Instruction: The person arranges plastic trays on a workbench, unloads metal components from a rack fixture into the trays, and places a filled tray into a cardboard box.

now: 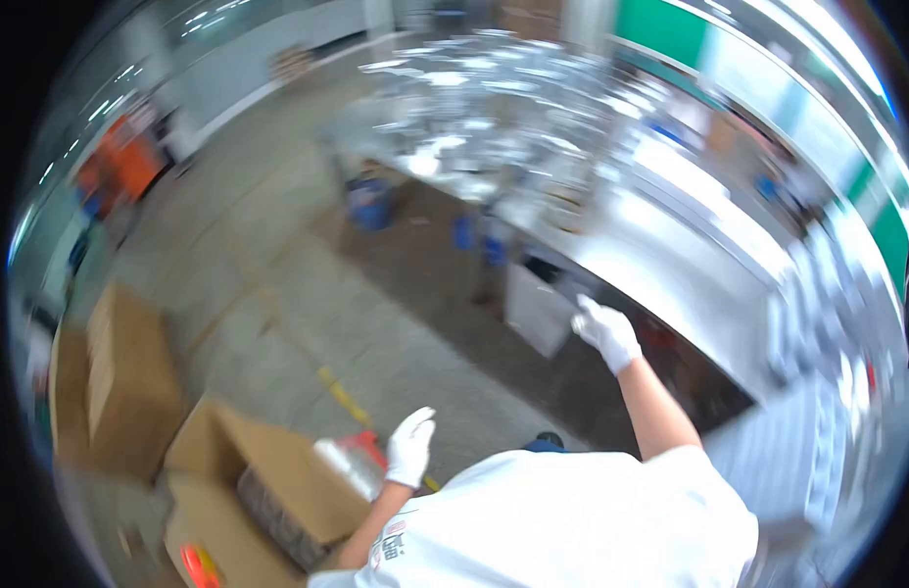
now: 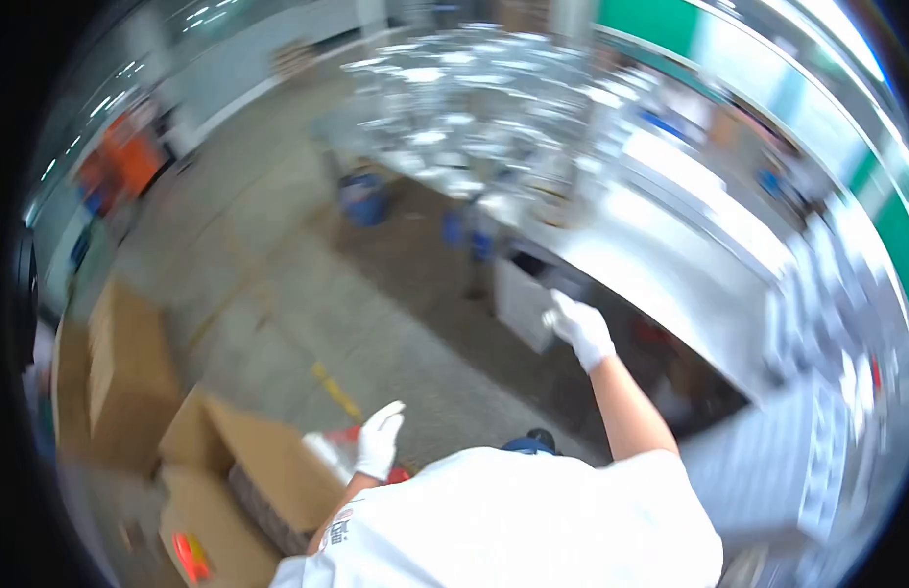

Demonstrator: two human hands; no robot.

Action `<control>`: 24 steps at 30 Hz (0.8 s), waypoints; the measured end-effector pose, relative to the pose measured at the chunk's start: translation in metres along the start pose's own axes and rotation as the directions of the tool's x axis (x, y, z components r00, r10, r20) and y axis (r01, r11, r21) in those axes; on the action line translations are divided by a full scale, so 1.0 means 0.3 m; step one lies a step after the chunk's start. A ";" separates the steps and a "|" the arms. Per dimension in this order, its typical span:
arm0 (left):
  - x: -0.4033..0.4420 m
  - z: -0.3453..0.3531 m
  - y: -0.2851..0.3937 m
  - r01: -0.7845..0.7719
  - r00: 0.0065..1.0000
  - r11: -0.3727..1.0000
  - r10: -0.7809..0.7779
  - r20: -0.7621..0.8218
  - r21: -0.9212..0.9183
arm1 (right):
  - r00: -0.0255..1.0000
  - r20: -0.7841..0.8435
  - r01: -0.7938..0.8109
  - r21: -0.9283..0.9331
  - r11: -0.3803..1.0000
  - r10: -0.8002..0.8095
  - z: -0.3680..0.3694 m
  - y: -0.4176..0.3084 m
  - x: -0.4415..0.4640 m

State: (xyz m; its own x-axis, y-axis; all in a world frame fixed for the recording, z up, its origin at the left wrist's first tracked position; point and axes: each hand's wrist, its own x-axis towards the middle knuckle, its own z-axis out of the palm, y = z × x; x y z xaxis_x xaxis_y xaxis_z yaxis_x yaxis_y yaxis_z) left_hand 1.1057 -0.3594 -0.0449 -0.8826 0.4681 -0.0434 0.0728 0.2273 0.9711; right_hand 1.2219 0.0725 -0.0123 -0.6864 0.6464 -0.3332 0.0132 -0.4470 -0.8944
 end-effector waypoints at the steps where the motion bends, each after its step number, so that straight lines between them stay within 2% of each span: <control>1: -0.004 0.036 0.001 0.045 0.998 0.998 -0.043 0.043 -0.043 | 0.989 -0.074 0.120 -0.078 0.990 -0.126 -0.094 -0.127 -0.057; 3: 0.024 0.107 -0.056 0.147 0.982 0.987 -0.138 0.127 -0.066 | 0.894 -0.201 0.317 -0.347 0.883 -0.400 -0.289 -0.379 -0.192; 4: 0.057 0.155 -0.101 0.209 0.969 0.973 -0.193 0.152 -0.098 | 0.829 -0.217 0.316 -0.579 0.752 -0.516 -0.391 -0.515 -0.276; 6: 0.087 0.244 -0.038 0.323 0.928 0.945 -0.306 0.213 -0.050 | 0.506 -0.218 0.445 -0.763 0.469 -0.834 -0.622 -0.676 -0.376; 7: 0.100 0.336 0.009 0.365 0.910 0.931 -0.351 0.221 -0.025 | 0.335 -0.066 0.271 -0.949 0.163 -0.940 -0.828 -0.808 -0.393; 8: 0.117 0.426 0.029 0.357 0.906 0.934 -0.343 0.248 -0.014 | 0.220 0.152 0.033 -0.988 -0.148 -0.964 -1.004 -0.907 -0.425; 9: 0.134 0.507 0.047 0.346 0.902 0.938 -0.327 0.282 -0.019 | 0.171 0.181 -0.232 -0.948 -0.219 -0.968 -1.033 -1.014 -0.536; 11: 0.160 0.684 0.106 0.327 0.895 0.944 -0.299 0.330 -0.032 | 0.079 -0.060 -0.633 -0.774 -0.004 -0.995 -1.200 -1.197 -0.636; 13: 0.209 0.863 0.217 0.325 0.880 0.942 -0.269 0.393 -0.084 | 0.037 -0.139 -0.749 -0.660 0.065 -0.990 -1.393 -1.345 -0.687; 14: 0.207 0.969 0.282 0.334 0.870 0.935 -0.256 0.421 -0.121 | 0.059 -0.186 -0.790 -0.609 0.068 -0.981 -1.470 -1.400 -0.720; 16: 0.218 1.154 0.363 0.285 0.841 0.949 -0.181 0.510 -0.133 | 0.029 -0.128 -0.895 -0.444 0.031 -0.991 -1.645 -1.475 -0.755; 17: 0.214 1.227 0.407 0.249 0.835 0.959 -0.144 0.531 -0.132 | 0.102 -0.300 -0.909 -0.416 0.033 -0.949 -1.613 -1.532 -0.788; 18: 0.223 1.292 0.410 0.231 0.835 0.957 -0.103 0.541 -0.175 | 0.078 -0.300 -0.935 -0.352 0.034 -0.951 -1.675 -1.561 -0.783; 19: 0.219 1.350 0.444 0.186 0.844 0.967 -0.068 0.532 -0.171 | 0.160 -0.316 -0.929 -0.369 -0.034 -0.935 -1.763 -1.614 -0.791; 20: 0.223 1.390 0.453 0.128 0.844 0.979 -0.022 0.537 -0.161 | 0.213 -0.267 -0.936 -0.332 -0.118 -0.940 -1.764 -1.622 -0.796; 21: 0.227 1.415 0.462 0.070 0.841 0.987 0.021 0.541 -0.147 | 0.402 -0.329 -0.871 -0.426 -0.246 -0.854 -1.738 -1.672 -0.820; 22: 0.227 1.430 0.487 0.094 0.847 0.985 -0.002 0.531 -0.146 | 0.432 -0.212 -0.814 -0.510 -0.278 -0.877 -1.992 -1.723 -0.796; 24: 0.247 1.438 0.486 0.130 0.866 0.981 -0.042 0.498 -0.143 | 0.426 -0.332 -0.839 -0.493 -0.229 -0.842 -1.931 -1.779 -0.774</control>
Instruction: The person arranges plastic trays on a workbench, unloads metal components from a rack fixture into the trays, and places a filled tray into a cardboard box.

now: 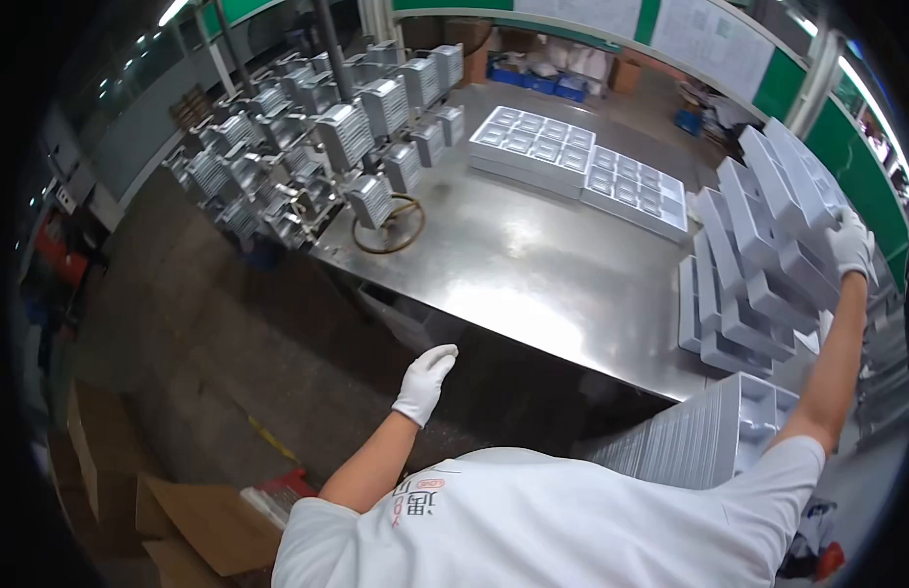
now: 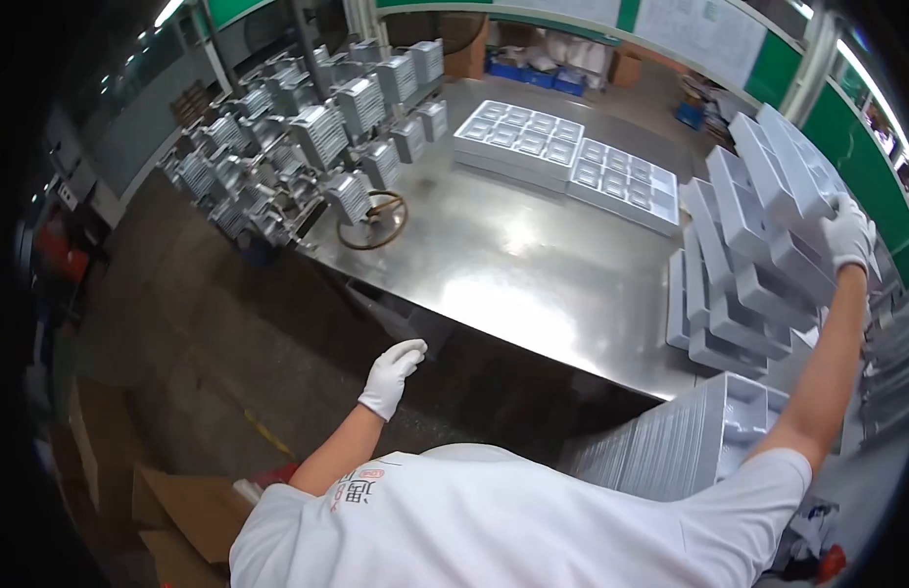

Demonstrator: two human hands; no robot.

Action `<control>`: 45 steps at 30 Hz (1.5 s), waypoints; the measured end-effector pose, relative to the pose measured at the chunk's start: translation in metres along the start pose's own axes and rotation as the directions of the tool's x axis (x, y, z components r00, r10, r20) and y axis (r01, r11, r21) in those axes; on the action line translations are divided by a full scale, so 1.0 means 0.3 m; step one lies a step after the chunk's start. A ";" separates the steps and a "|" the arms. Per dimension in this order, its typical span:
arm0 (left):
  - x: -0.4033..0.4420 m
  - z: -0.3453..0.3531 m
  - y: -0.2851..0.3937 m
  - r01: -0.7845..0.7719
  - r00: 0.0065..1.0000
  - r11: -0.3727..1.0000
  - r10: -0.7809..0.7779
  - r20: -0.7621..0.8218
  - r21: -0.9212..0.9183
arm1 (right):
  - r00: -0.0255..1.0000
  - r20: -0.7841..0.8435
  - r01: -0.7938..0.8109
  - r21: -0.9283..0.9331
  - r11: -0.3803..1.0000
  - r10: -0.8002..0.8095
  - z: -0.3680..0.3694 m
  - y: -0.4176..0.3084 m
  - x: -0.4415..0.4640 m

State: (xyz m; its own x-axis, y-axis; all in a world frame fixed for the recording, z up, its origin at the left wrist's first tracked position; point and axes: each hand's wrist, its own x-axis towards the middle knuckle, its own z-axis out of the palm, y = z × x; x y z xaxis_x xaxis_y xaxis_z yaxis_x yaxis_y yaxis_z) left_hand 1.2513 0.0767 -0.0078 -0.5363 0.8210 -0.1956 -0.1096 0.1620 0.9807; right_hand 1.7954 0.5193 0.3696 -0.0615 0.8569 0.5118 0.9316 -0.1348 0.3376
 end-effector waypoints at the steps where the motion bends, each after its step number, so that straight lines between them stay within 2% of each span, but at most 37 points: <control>1: 0.003 -0.013 0.022 0.009 0.999 1.000 -0.009 -0.038 0.001 | 0.996 -0.029 0.085 0.081 0.993 -0.083 -0.009 -0.029 -0.017; 2: 0.005 -0.023 0.051 0.092 0.993 0.994 -0.095 -0.076 -0.054 | 0.985 -0.057 0.173 0.157 0.972 -0.166 -0.017 -0.060 -0.032; 3: 0.020 -0.035 0.075 0.169 0.979 0.979 -0.180 -0.099 -0.111 | 0.955 -0.158 0.278 0.189 0.942 -0.250 -0.060 -0.120 -0.089; 4: 0.044 -0.057 0.089 0.160 0.976 0.980 -0.175 -0.128 -0.120 | 0.954 -0.154 0.285 0.196 0.938 -0.257 -0.047 -0.151 -0.080; 5: 0.073 -0.083 0.103 0.150 0.973 0.980 -0.170 -0.155 -0.130 | 0.925 -0.228 0.369 0.348 0.862 -0.304 -0.032 -0.185 -0.067; 6: 0.110 -0.109 0.129 0.154 0.971 0.979 -0.174 -0.163 -0.130 | 0.891 -0.309 0.448 0.482 0.753 -0.333 -0.017 -0.223 -0.053; 8: 0.197 -0.158 0.189 0.056 0.973 0.981 -0.096 -0.210 -0.188 | 0.812 -0.475 0.584 0.673 0.454 -0.341 0.003 -0.301 -0.027; 10: 0.305 -0.205 0.246 -0.014 0.965 0.973 -0.047 -0.257 -0.230 | 0.775 -0.513 0.628 0.693 0.355 -0.369 -0.192 -0.573 -0.191; 11: 0.377 -0.240 0.255 -0.047 0.965 0.961 -0.027 -0.262 -0.272 | 0.658 -0.660 0.752 0.603 0.266 -0.362 -0.286 -0.707 -0.272; 12: 0.452 -0.269 0.261 -0.064 0.956 0.950 -0.029 -0.292 -0.304 | 0.641 -0.663 0.764 0.597 0.244 -0.387 -0.356 -0.826 -0.352; 13: 0.536 -0.301 0.263 -0.084 0.947 0.938 -0.031 -0.321 -0.337 | 0.623 -0.666 0.777 0.589 0.224 -0.411 -0.410 -0.934 -0.431; 14: 0.656 -0.354 0.234 -0.080 0.933 0.919 -0.067 -0.354 -0.386 | 0.587 -0.654 0.809 0.486 0.330 -0.477 -0.445 -1.034 -0.497; 15: 0.745 -0.408 0.211 -0.080 0.917 0.896 -0.106 -0.385 -0.436 | 0.519 -0.684 0.851 0.357 0.385 -0.513 -0.455 -1.148 -0.561; 17: 0.772 -0.363 0.313 -0.129 0.910 0.871 -0.085 -0.406 -0.473 | 0.485 -0.592 0.874 0.315 0.369 -0.643 -0.410 -1.355 -0.685; 19: 0.874 -0.370 0.323 -0.156 0.891 0.854 -0.095 -0.444 -0.497 | 0.422 -0.583 0.904 0.334 0.269 -0.695 -0.325 -1.552 -0.800; 20: 0.935 -0.377 0.294 -0.160 0.875 0.847 -0.116 -0.470 -0.507 | 0.439 -0.504 0.871 0.443 0.214 -0.744 -0.272 -1.645 -0.854; 21: 0.997 -0.398 0.267 -0.164 0.853 0.841 -0.141 -0.503 -0.515 | 0.452 -0.500 0.841 0.516 0.165 -0.739 -0.181 -1.738 -0.913; 23: 1.104 -0.458 0.234 -0.159 0.814 0.822 -0.205 -0.544 -0.547 | 0.475 -0.401 0.751 0.649 0.123 -0.783 0.002 -1.914 -0.999; 25: 1.201 -0.490 0.201 -0.144 0.830 0.764 -0.252 -0.497 -0.629 | 0.543 -0.206 0.575 0.798 0.182 -0.814 0.094 -2.042 -1.065; 26: 1.227 -0.500 0.203 -0.133 0.866 0.708 -0.257 -0.428 -0.694 | 0.569 -0.123 0.538 0.803 0.255 -0.813 0.167 -2.105 -1.095; 27: 1.211 -0.479 0.240 -0.094 0.951 0.597 -0.182 -0.248 -0.797 | 0.523 -0.036 0.560 0.768 0.311 -0.852 0.204 -2.143 -1.119; 28: 1.172 -0.466 0.288 -0.065 0.962 0.535 -0.189 -0.195 -0.843 | 0.476 0.056 0.584 0.726 0.363 -0.877 0.217 -2.178 -1.124; 29: 1.132 -0.463 0.327 -0.040 0.968 0.518 -0.193 -0.163 -0.854 | 0.472 0.050 0.590 0.724 0.358 -0.880 0.206 -2.205 -1.109; 31: 1.074 -0.472 0.385 -0.024 0.971 0.505 -0.193 -0.140 -0.863 | 0.423 0.221 0.582 0.678 0.450 -0.879 0.114 -2.244 -1.063; 33: 1.049 -0.478 0.402 0.097 0.962 0.547 -0.265 -0.063 -0.832 | 0.368 0.387 0.577 0.618 0.534 -0.845 0.009 -2.273 -1.020; 34: 1.070 -0.487 0.390 0.086 0.963 0.550 -0.259 -0.071 -0.831 | 0.455 0.313 0.461 0.718 0.521 -0.834 -0.048 -2.292 -0.990; 35: 1.098 -0.494 0.362 0.129 0.969 0.533 -0.248 -0.009 -0.836 | 0.540 0.249 0.346 0.805 0.482 -0.804 -0.105 -2.308 -0.959; 36: 1.126 -0.500 0.329 0.171 0.970 0.513 -0.236 0.053 -0.841 | 0.537 0.241 0.356 0.804 0.477 -0.808 -0.172 -2.340 -0.935; 37: 1.145 -0.504 0.296 0.213 0.968 0.494 -0.225 0.113 -0.843 | 0.590 0.062 0.164 0.967 0.194 -0.805 -0.245 -2.376 -0.920; 38: 1.154 -0.505 0.273 0.253 0.962 0.478 -0.214 0.168 -0.841 | 0.666 -0.092 -0.020 0.990 -0.142 -0.741 -0.281 -2.403 -0.910; 39: 1.158 -0.500 0.258 0.237 0.965 0.478 -0.214 0.150 -0.846 | 0.655 -0.104 -0.018 0.988 -0.154 -0.748 -0.285 -2.432 -0.905; 43: 1.191 -0.508 0.236 0.053 0.936 0.827 -0.236 -0.259 -0.560 | 0.738 -0.142 -0.083 0.951 -0.298 -0.659 -0.298 -2.615 -0.911; 45: 1.189 -0.517 0.258 0.027 0.939 0.830 -0.212 -0.270 -0.557 | 0.743 -0.142 -0.083 0.950 -0.301 -0.654 -0.301 -2.646 -0.900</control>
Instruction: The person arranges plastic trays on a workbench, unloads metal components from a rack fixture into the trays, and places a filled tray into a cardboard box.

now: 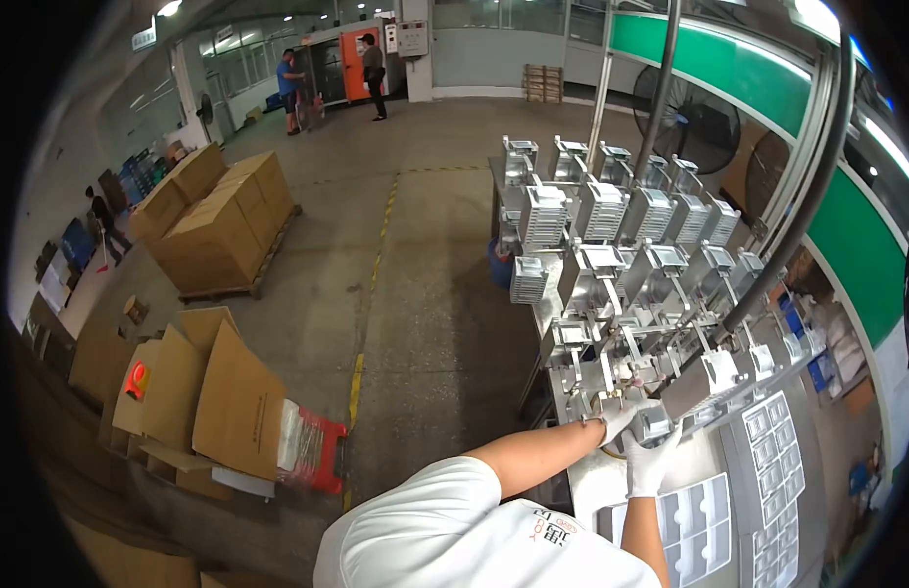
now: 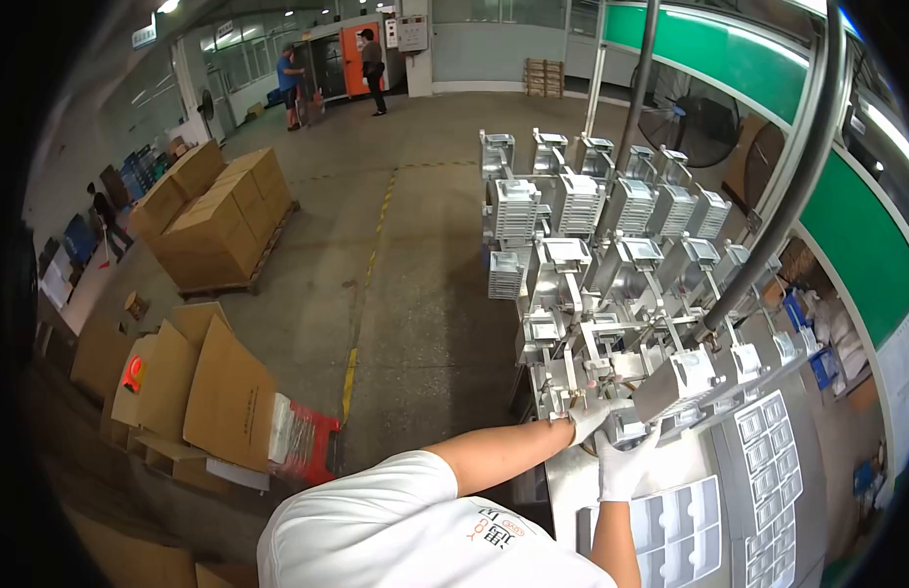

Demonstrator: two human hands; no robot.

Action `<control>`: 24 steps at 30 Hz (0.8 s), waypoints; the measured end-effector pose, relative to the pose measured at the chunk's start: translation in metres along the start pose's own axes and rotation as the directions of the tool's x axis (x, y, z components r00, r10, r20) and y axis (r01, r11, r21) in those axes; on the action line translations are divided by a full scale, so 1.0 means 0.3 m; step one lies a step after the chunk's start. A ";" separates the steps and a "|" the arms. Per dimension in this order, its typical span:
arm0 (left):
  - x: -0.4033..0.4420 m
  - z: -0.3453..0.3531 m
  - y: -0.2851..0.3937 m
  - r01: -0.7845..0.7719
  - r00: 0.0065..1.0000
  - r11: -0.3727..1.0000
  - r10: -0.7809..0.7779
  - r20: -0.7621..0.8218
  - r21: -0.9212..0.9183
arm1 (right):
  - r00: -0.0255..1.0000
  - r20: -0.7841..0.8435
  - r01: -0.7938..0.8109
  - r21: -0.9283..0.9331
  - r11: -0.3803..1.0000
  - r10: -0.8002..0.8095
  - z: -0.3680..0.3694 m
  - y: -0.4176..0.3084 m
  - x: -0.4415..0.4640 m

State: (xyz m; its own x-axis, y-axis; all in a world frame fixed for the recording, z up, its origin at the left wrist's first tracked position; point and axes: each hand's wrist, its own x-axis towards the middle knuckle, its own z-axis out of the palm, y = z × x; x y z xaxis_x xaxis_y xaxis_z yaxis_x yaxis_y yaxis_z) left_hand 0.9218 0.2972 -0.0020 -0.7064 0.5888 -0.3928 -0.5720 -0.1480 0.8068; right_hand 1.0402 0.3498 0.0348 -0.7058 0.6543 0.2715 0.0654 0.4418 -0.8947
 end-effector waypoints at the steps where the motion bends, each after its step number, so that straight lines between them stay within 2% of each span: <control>1: -0.027 0.011 0.013 -0.013 1.000 1.000 0.013 0.012 0.003 | 1.000 -0.018 -0.011 0.001 1.000 0.011 0.000 0.010 0.002; 4: -0.079 0.001 0.025 -0.027 0.999 0.999 0.026 0.028 0.023 | 0.997 -0.055 -0.050 0.014 0.999 0.051 0.013 0.067 -0.041; 8: -0.074 -0.005 0.043 0.018 0.995 0.992 -0.030 0.095 0.122 | 0.969 -0.193 0.157 0.011 0.987 -0.152 0.015 0.230 -0.106; 9: -0.072 -0.001 0.046 0.025 0.994 0.990 -0.040 0.106 0.137 | 0.970 -0.194 0.153 0.008 0.988 -0.148 0.009 0.222 -0.104; 11: -0.074 0.016 0.040 0.020 0.996 0.994 -0.029 0.086 0.108 | 0.987 -0.121 -0.065 0.300 0.952 0.106 -0.009 0.159 -0.094; 13: -0.099 0.035 0.050 0.018 0.998 0.997 -0.023 0.066 0.081 | 0.944 0.015 -0.285 0.546 0.788 0.330 -0.030 0.108 -0.094; 14: -0.110 0.045 0.057 0.043 0.998 0.997 -0.045 0.039 0.061 | 0.941 0.013 -0.291 0.542 0.788 0.339 -0.047 0.108 -0.101; 16: -0.119 0.059 0.059 0.075 0.997 0.996 -0.076 0.018 0.040 | 0.928 0.117 -0.368 0.444 0.817 0.354 -0.096 0.123 -0.109; 18: -0.080 0.067 0.015 -0.031 0.999 0.999 0.030 -0.036 -0.024 | 0.901 0.213 -0.431 0.332 0.839 0.378 -0.157 0.136 -0.118; 20: -0.047 0.083 0.000 -0.077 0.997 0.992 0.074 -0.031 -0.101 | 0.966 0.232 -0.131 0.046 0.990 0.117 -0.232 0.113 -0.182; 21: -0.054 0.070 0.008 -0.066 0.997 0.990 0.063 -0.034 -0.122 | 0.973 0.185 0.107 0.154 0.982 -0.135 -0.253 0.038 -0.207; 22: -0.060 0.065 0.014 -0.045 0.998 0.989 0.040 -0.038 -0.139 | 0.898 0.235 0.403 -0.096 0.910 -0.372 -0.322 -0.027 -0.199; 23: -0.060 0.049 0.028 -0.030 0.999 0.987 0.022 -0.049 -0.155 | 0.804 0.236 0.590 -0.205 0.781 -0.546 -0.390 -0.062 -0.197; 24: -0.059 0.044 0.038 0.000 0.998 0.986 -0.009 -0.054 -0.166 | 0.706 0.196 0.705 -0.278 0.652 -0.680 -0.448 -0.081 -0.194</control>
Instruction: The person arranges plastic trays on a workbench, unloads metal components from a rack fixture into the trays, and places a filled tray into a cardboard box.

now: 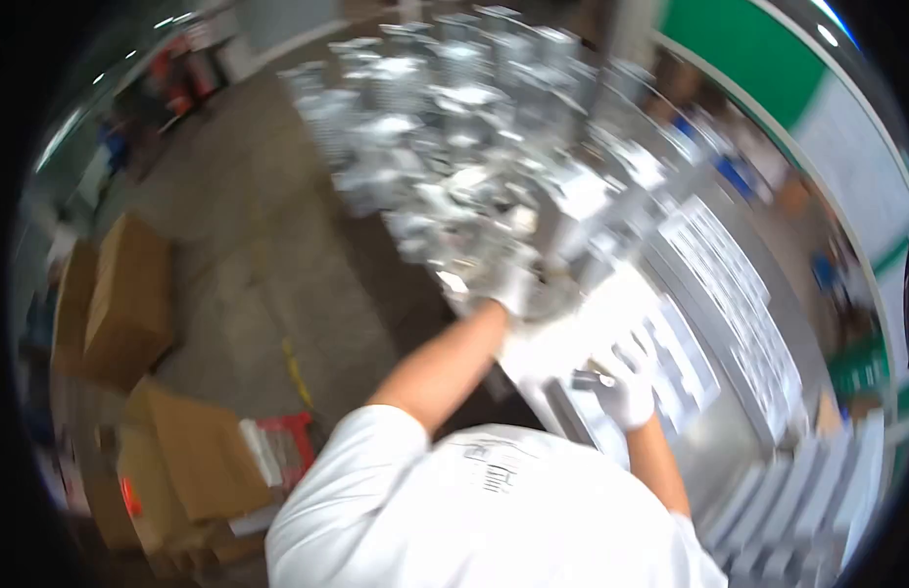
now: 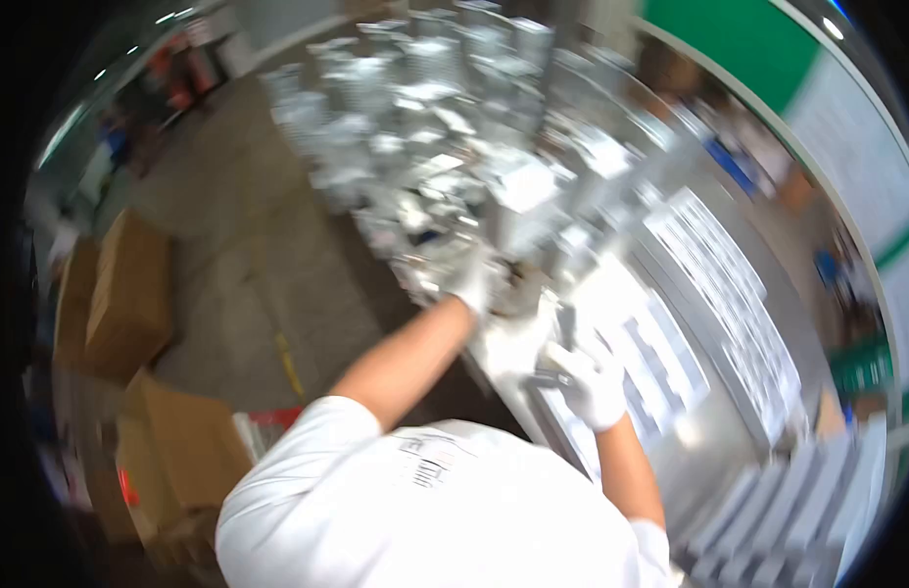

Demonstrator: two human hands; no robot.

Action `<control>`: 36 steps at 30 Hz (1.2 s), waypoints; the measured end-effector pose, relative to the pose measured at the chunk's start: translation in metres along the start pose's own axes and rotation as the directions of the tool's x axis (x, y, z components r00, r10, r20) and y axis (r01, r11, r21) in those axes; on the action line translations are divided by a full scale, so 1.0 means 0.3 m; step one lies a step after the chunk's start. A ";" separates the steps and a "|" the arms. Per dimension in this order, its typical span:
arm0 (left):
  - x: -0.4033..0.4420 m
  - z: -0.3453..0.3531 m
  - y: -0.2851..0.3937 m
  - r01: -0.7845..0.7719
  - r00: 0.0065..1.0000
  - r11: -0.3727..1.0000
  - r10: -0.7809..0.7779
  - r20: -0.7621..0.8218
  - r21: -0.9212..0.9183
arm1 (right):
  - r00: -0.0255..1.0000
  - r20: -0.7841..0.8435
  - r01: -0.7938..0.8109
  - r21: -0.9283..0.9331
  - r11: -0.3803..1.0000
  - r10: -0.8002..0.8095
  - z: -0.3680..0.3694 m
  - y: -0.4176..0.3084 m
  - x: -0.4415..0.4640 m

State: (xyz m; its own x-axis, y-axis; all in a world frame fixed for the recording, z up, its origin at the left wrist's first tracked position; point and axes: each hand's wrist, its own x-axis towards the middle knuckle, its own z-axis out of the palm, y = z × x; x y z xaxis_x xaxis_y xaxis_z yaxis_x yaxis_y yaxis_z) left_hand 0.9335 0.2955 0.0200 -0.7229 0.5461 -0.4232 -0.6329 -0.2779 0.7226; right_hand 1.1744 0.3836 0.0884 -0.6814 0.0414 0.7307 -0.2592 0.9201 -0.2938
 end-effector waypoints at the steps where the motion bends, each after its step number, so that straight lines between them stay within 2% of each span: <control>1: 0.001 -0.001 0.005 0.030 0.999 0.999 -0.030 -0.010 -0.019 | 0.990 -0.083 0.104 -0.104 0.989 -0.113 -0.059 0.014 -0.011; 5: 0.014 -0.034 0.023 0.127 0.989 0.989 -0.132 -0.070 -0.077 | 0.898 -0.277 0.213 -0.411 0.886 -0.344 -0.191 0.080 -0.129; 6: 0.010 -0.037 0.037 0.151 0.985 0.985 -0.157 -0.076 -0.087 | 0.897 -0.266 0.227 -0.410 0.884 -0.353 -0.229 0.097 -0.156; 7: 0.049 -0.059 0.010 0.085 0.993 0.990 -0.094 -0.077 -0.113 | 0.893 -0.262 0.245 -0.397 0.884 -0.366 -0.254 0.111 -0.178; 10: 0.018 -0.048 0.030 0.054 0.998 0.992 -0.058 -0.032 -0.116 | 0.882 -0.276 0.279 -0.349 0.894 -0.383 -0.289 0.133 -0.227; 14: 0.019 -0.053 0.046 0.131 0.991 0.990 -0.132 -0.019 -0.055 | 0.931 -0.352 0.042 -0.152 0.988 -0.094 -0.323 0.158 -0.290; 16: 0.003 -0.023 0.042 0.127 0.990 0.991 -0.130 -0.051 -0.049 | 0.878 -0.471 -0.066 0.059 0.996 0.086 -0.304 0.201 -0.268; 17: -0.004 -0.012 0.043 0.110 0.990 0.993 -0.115 -0.086 -0.052 | 0.876 -0.474 -0.070 0.064 0.995 0.092 -0.306 0.228 -0.265; 18: -0.019 0.002 0.046 0.094 0.988 0.994 -0.100 -0.120 -0.055 | 0.828 -0.398 -0.316 0.253 0.915 0.395 -0.312 0.256 -0.264; 19: -0.033 0.015 0.047 0.077 0.984 0.995 -0.085 -0.155 -0.058 | 0.707 -0.265 -0.534 0.408 0.741 0.656 -0.319 0.296 -0.260; 22: -0.087 0.081 0.037 0.062 0.971 0.997 -0.073 -0.226 -0.055 | 0.629 -0.183 -0.635 0.440 0.635 0.755 -0.297 0.577 -0.273; 23: -0.098 0.101 0.038 0.051 0.965 0.997 -0.064 -0.256 -0.055 | 0.571 -0.086 -0.809 0.109 0.577 0.817 -0.306 0.618 -0.241; 24: -0.100 0.110 0.047 0.040 0.957 0.998 -0.054 -0.285 -0.056 | 0.478 -0.026 -0.854 -0.247 0.458 0.878 -0.308 0.644 -0.211; 25: -0.087 0.093 0.054 0.037 0.957 0.998 -0.051 -0.285 -0.056 | 0.480 -0.026 -0.853 -0.245 0.460 0.877 -0.297 0.666 -0.191; 27: -0.030 0.005 0.049 0.086 0.984 0.995 -0.093 -0.152 -0.048 | 0.406 0.043 -0.766 -0.529 0.365 0.913 -0.245 0.722 -0.179; 29: 0.012 -0.060 0.051 0.137 0.990 0.990 -0.138 -0.017 -0.033 | 0.309 0.083 -0.589 -0.765 0.259 0.947 -0.182 0.770 -0.188; 30: 0.013 -0.067 0.053 0.138 0.990 0.990 -0.138 -0.018 -0.033 | 0.308 0.084 -0.589 -0.765 0.260 0.948 -0.149 0.793 -0.207; 34: 0.010 -0.056 0.043 0.135 0.987 0.991 -0.136 -0.086 -0.019 | 0.142 0.179 -0.653 -0.722 0.228 0.974 -0.032 0.900 -0.301; 36: 0.021 -0.071 0.037 0.138 0.987 0.990 -0.139 -0.076 -0.024 | 0.377 0.191 -0.569 -0.724 0.389 0.906 0.004 0.846 -0.370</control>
State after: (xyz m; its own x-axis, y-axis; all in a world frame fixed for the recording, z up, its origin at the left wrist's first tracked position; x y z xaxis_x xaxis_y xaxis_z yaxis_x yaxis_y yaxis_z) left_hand 0.9160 0.2789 0.0137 -0.6467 0.5181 -0.5598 -0.7330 -0.2192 0.6439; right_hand 1.1833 0.6120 -0.0680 -0.6225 0.7750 -0.1091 0.7826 0.6168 -0.0838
